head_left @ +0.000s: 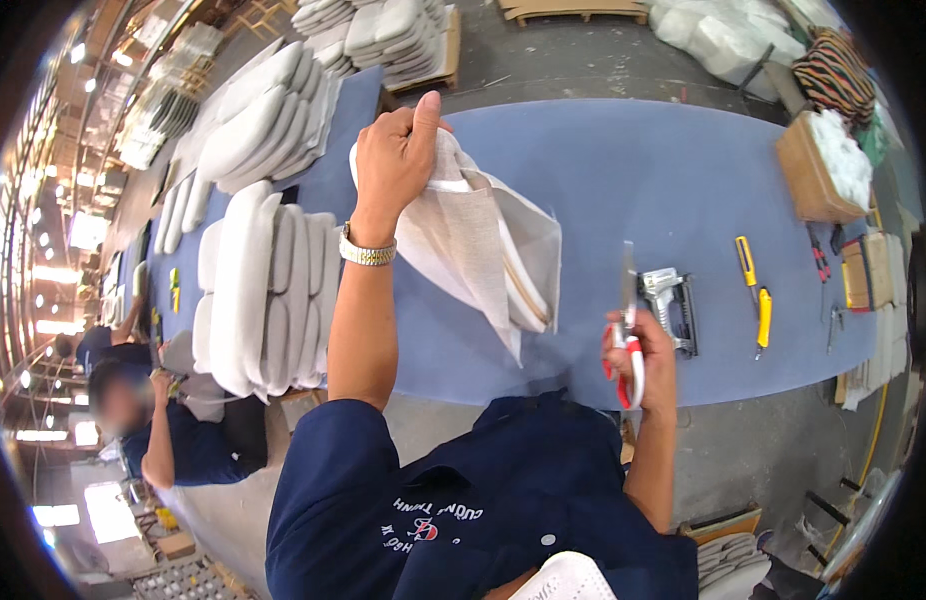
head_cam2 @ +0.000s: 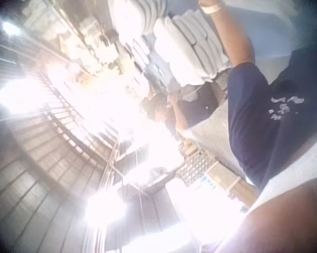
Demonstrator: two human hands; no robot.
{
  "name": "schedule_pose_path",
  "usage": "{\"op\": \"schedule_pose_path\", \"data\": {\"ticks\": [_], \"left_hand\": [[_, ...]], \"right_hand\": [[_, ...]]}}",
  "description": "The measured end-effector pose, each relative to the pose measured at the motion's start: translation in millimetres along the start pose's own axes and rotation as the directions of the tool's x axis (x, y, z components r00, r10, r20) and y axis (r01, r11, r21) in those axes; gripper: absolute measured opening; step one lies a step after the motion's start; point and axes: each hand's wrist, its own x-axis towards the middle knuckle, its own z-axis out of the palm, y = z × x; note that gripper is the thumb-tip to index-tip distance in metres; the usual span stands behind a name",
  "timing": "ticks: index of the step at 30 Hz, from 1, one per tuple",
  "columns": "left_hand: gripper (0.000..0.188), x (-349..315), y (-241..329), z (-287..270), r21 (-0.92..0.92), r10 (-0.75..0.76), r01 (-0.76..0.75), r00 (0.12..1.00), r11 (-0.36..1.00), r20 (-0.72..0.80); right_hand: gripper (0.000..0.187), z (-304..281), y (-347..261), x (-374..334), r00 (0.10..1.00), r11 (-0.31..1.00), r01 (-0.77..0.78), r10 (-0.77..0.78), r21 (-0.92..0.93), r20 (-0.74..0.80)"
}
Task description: The person assembles a cushion by folding fabric over a foam insert, trimming excess material with scissors, and securing the edges with a staple gun. The finished cushion is placed on a stack of completed units.
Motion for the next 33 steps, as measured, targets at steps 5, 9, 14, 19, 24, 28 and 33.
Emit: {"op": "schedule_pose_path", "data": {"ticks": [5,9,14,19,24,28,33], "left_hand": [[0.061,-28,5,-50,0.164,-0.072,0.059,0.995,0.985,0.073],[0.060,-46,-5,-94,0.223,0.147,-0.214,0.948,0.951,0.283],[0.058,-59,5,-131,0.058,0.205,-0.289,0.792,0.956,0.575],[0.042,-65,14,-138,0.010,0.185,-0.264,0.702,0.965,0.688],[0.021,-63,29,-132,0.017,0.181,-0.278,0.666,0.960,0.724],[0.012,-54,27,-129,-0.014,0.150,-0.213,0.639,0.977,0.755],[0.008,-42,15,-134,0.037,0.006,-0.057,0.622,0.998,0.783]], "right_hand": [[0.058,65,-43,39,0.939,0.970,0.195,-0.142,-0.144,0.314],[0.061,87,-52,65,0.892,0.907,0.328,-0.207,-0.263,0.401],[0.064,84,-24,56,0.910,0.992,0.111,-0.079,-0.057,0.408],[0.054,77,-7,45,0.886,0.977,0.195,-0.138,-0.085,0.443],[0.053,77,-27,52,0.846,0.902,0.363,-0.215,-0.233,0.487],[0.052,80,-30,51,0.833,0.875,0.427,-0.281,-0.229,0.477],[0.055,101,-36,60,0.791,0.829,0.494,-0.305,-0.260,0.530]]}}
